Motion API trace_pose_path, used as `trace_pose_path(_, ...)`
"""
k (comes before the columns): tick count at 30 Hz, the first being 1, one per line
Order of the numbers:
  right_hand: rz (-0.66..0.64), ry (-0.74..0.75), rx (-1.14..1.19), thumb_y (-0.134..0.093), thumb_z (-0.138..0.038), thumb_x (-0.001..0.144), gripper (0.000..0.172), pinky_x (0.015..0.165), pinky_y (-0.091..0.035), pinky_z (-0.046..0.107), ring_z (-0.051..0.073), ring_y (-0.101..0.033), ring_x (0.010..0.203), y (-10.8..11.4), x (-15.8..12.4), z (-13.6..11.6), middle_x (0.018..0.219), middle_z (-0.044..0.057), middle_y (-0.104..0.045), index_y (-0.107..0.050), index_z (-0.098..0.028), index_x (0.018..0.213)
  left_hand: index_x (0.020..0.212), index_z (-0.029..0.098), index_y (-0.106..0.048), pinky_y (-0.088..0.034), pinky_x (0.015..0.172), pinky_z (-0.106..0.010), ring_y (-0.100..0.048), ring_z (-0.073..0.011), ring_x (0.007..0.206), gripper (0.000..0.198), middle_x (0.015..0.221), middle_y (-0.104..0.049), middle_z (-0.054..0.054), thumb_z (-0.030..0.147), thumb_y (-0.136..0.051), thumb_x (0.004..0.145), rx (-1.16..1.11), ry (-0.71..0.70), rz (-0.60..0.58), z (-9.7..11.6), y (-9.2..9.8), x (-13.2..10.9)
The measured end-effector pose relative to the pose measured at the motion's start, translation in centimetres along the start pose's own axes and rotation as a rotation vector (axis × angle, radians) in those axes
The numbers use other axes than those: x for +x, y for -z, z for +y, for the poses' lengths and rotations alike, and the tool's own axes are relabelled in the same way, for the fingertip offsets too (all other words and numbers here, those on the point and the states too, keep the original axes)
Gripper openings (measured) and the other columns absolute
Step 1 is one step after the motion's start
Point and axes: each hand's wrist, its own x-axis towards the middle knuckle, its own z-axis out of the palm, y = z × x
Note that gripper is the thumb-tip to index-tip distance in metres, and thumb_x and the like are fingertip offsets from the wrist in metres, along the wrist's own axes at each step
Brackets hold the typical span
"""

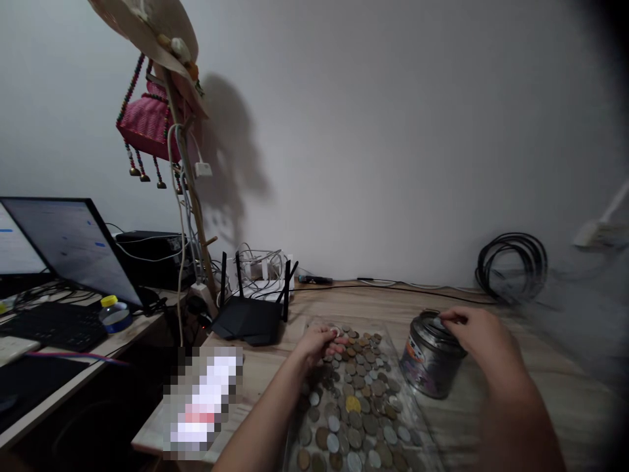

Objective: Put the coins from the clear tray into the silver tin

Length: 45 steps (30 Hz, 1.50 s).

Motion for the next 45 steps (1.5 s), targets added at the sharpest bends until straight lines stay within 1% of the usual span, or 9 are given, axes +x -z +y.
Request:
trace_pose_path(8,-0.158,0.046,0.023,-0.056,-0.027,0.062,0.014,0.058,-0.038,0.029,0.019,-0.057,0.066,0.6,0.1,-0.7,0.07,0.005,-0.066,-0.067,-0.021,0.067,0.072,0.012,-0.06,-0.017,0.036,-0.018,-0.027,-0.001,0.03,0.021,0.055,-0.059,0.0,0.031,-0.052,0.074,0.148,-0.025,-0.044,-0.4,0.1,0.0)
trace_pose_path(14,0.357,0.273,0.207,-0.046,-0.031,0.075,0.022,0.074,-0.04,0.03,0.018,-0.054,0.079,0.3,-1.5,-6.2,0.084,0.005,-0.063,-0.063,-0.019,0.084,0.071,0.012,-0.059,-0.032,0.042,-0.017,-0.048,-0.0048,0.042,0.012,0.072,-0.066,-0.005,0.021,-0.051,0.071,0.087,0.006,-0.126,-0.6,0.1,0.1)
trace_pose_path(20,-0.33,0.519,0.264,-0.045,-0.035,0.077,0.025,0.065,-0.039,0.024,0.015,-0.055,0.076,-4.2,-4.9,-13.0,0.085,0.002,-0.063,-0.063,-0.024,0.09,0.08,0.013,-0.061,-0.037,0.045,-0.017,-0.057,-0.0086,0.051,0.015,0.073,-0.067,-0.005,0.024,-0.053,0.074,0.02,-0.008,-0.124,-0.1,0.0,-0.4)
trace_pose_path(24,-0.438,0.519,0.185,-0.047,-0.028,0.075,0.02,0.067,-0.038,0.024,0.016,-0.055,0.079,-7.2,-5.7,-14.0,0.084,0.004,-0.063,-0.064,-0.022,0.081,0.078,0.012,-0.063,-0.039,0.046,-0.017,-0.057,-0.0081,0.05,0.015,0.072,-0.067,-0.006,0.021,-0.052,0.074,0.046,-0.008,-0.172,0.1,-0.2,-0.8)
trace_pose_path(29,-0.374,0.453,0.212,-0.047,-0.023,0.073,0.018,0.067,-0.038,0.024,0.015,-0.055,0.077,-6.3,-5.2,-13.6,0.082,0.002,-0.064,-0.064,-0.022,0.079,0.089,0.014,-0.062,-0.038,0.043,-0.016,-0.057,-0.0084,0.05,0.022,0.075,-0.067,-0.007,0.026,-0.048,0.077,0.015,0.029,-0.212,0.2,-0.4,-1.0)
trace_pose_path(33,0.033,0.353,0.206,-0.042,-0.029,0.078,0.023,0.072,-0.038,0.027,0.017,-0.054,0.083,-2.1,-3.9,-11.5,0.088,0.004,-0.064,-0.063,-0.022,0.084,0.098,0.01,-0.057,-0.044,0.05,-0.017,-0.059,-0.0091,0.054,0.028,0.08,-0.066,-0.008,0.015,-0.045,0.073,-0.027,0.084,-0.138,0.4,-0.3,-0.8)
trace_pose_path(36,0.241,0.122,0.062,-0.044,-0.035,0.076,0.026,0.065,-0.038,0.03,0.021,-0.054,0.081,0.4,-2.6,-8.2,0.086,0.006,-0.064,-0.065,-0.024,0.085,0.1,0.008,-0.054,-0.047,0.054,-0.019,-0.063,-0.0135,0.066,0.036,0.084,-0.065,-0.01,0.007,-0.041,0.067,-0.072,0.141,-0.108,0.3,-0.1,-0.5)
trace_pose_path(41,-0.082,-0.088,-0.006,-0.051,-0.037,0.066,0.023,0.049,-0.032,0.027,0.02,-0.056,0.064,0.4,-0.7,-3.4,0.076,0.005,-0.066,-0.068,-0.024,0.075,0.105,0.007,-0.048,-0.049,0.056,-0.019,-0.062,-0.0173,0.085,0.044,0.092,-0.063,-0.013,-0.002,-0.04,0.063,-0.117,0.142,-0.043,0.2,-0.1,-0.4)
trace_pose_path(45,-0.119,-0.073,0.011,-0.051,-0.037,0.065,0.022,0.051,-0.033,0.027,0.019,-0.056,0.065,0.0,-0.6,-2.8,0.075,0.003,-0.067,-0.068,-0.025,0.073,0.111,0.008,-0.043,-0.049,0.055,-0.019,-0.063,-0.0181,0.084,0.045,0.094,-0.062,-0.015,-0.001,-0.042,0.068,-0.108,0.136,-0.03,0.2,-0.1,-0.5)
